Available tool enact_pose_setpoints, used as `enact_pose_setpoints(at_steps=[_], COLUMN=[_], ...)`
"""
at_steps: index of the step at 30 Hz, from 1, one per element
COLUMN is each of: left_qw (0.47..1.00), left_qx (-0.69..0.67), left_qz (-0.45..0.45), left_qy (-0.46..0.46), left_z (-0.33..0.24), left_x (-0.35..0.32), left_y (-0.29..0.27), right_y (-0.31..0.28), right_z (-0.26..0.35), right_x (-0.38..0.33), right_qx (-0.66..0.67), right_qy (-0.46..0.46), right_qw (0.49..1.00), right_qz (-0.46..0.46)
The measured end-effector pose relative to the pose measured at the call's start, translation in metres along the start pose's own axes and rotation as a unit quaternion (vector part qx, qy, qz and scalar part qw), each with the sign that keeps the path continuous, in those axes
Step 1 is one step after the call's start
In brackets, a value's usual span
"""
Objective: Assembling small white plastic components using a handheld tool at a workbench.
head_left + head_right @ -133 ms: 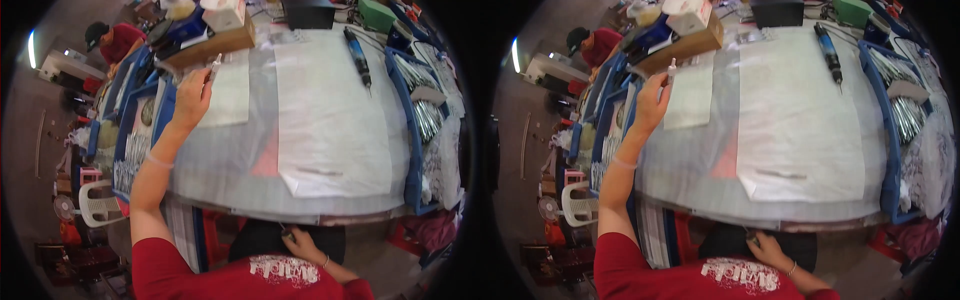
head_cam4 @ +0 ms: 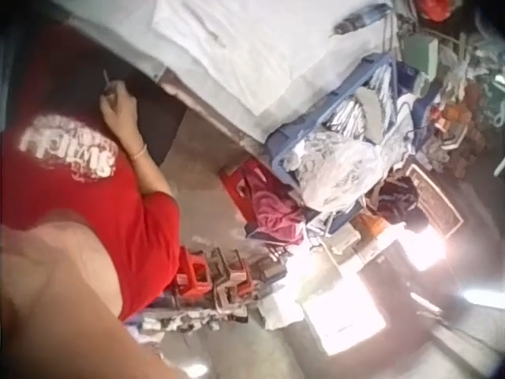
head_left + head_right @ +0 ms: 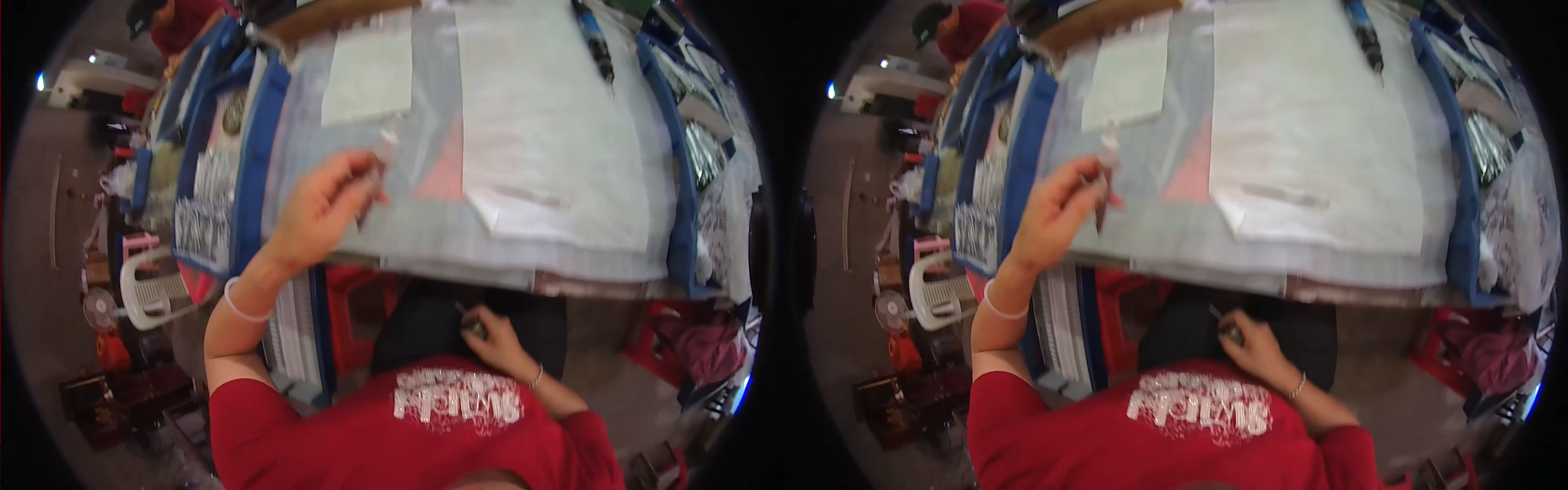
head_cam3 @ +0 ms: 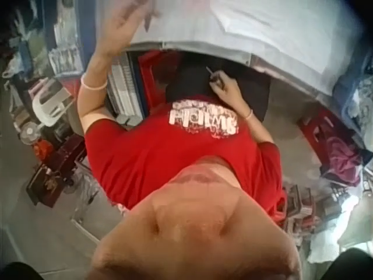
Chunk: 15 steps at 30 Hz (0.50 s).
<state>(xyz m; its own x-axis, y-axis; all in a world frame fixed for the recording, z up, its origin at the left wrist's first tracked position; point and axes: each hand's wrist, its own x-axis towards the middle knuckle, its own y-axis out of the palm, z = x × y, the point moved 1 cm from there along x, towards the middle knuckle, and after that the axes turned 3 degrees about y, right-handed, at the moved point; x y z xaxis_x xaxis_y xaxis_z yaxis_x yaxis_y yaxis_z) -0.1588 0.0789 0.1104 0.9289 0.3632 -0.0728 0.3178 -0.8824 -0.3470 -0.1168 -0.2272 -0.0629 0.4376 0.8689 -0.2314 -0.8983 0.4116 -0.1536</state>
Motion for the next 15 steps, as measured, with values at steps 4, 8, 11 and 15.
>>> enact_pose_setpoints(at_steps=[4, 8, 11, 15], left_qw=[0.95, 0.926, 0.919, 0.928], left_qx=[-0.188, -0.201, -0.227, -0.257], left_qz=[0.147, 0.186, 0.178, 0.167], left_qy=[-0.202, -0.259, -0.269, -0.213], left_z=[0.028, 0.063, 0.077, 0.087], left_x=[-0.111, -0.159, -0.171, -0.173], left_y=[0.059, 0.099, 0.118, 0.139], right_y=[-0.001, 0.006, 0.014, 0.019], right_z=[0.02, 0.043, 0.038, 0.033], right_x=[-0.001, 0.007, 0.011, 0.004], right_qx=[0.09, 0.374, 0.459, 0.514], right_qy=[0.077, 0.171, 0.18, 0.2], right_qw=[0.993, 0.911, 0.87, 0.832], right_qz=[-0.024, -0.029, -0.004, 0.067])
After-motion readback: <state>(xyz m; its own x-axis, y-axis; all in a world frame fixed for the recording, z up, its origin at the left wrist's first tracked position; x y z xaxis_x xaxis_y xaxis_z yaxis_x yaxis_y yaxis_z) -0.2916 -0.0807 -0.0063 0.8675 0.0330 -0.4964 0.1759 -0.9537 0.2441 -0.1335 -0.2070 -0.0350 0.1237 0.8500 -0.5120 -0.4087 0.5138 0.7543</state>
